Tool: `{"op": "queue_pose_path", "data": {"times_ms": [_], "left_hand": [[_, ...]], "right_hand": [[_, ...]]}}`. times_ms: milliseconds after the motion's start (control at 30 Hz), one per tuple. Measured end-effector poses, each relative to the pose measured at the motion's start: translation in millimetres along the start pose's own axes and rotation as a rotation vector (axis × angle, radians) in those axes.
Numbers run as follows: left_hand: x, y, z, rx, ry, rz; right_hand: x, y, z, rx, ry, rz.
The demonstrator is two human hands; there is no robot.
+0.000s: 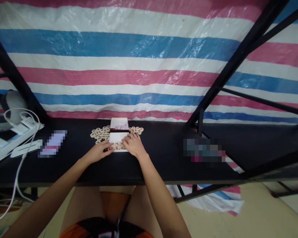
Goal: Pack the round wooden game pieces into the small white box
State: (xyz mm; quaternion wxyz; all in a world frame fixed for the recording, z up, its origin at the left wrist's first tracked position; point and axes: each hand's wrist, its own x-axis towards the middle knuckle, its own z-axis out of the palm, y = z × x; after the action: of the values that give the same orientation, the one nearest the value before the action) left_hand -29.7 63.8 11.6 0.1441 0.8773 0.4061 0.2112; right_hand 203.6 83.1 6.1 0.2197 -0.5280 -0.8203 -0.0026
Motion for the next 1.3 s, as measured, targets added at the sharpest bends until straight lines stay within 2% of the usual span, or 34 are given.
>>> {"op": "queue_pose_path", "data": {"times_ms": [200, 333, 700, 1300], "left_hand": [[-0.5, -0.8, 0.7, -0.009, 0.008, 0.005], [-0.1, -2.0, 1.5, -0.016, 0.008, 0.007], [-0.1, -0.1, 1.1, -0.009, 0.01, 0.003], [0.0, -1.1, 1.5, -0.008, 0.009, 0.0]], "right_hand": [[1.2, -2.0, -3.9, -0.04, 0.051, 0.011], [1.5, -1.3, -0.8, 0.013, 0.019, -0.069], [3.0, -5.4, -6.4, -0.068, -0.008, -0.044], [3.7, -1.0, -4.0, -0.069, -0.03, -0.034]]}}
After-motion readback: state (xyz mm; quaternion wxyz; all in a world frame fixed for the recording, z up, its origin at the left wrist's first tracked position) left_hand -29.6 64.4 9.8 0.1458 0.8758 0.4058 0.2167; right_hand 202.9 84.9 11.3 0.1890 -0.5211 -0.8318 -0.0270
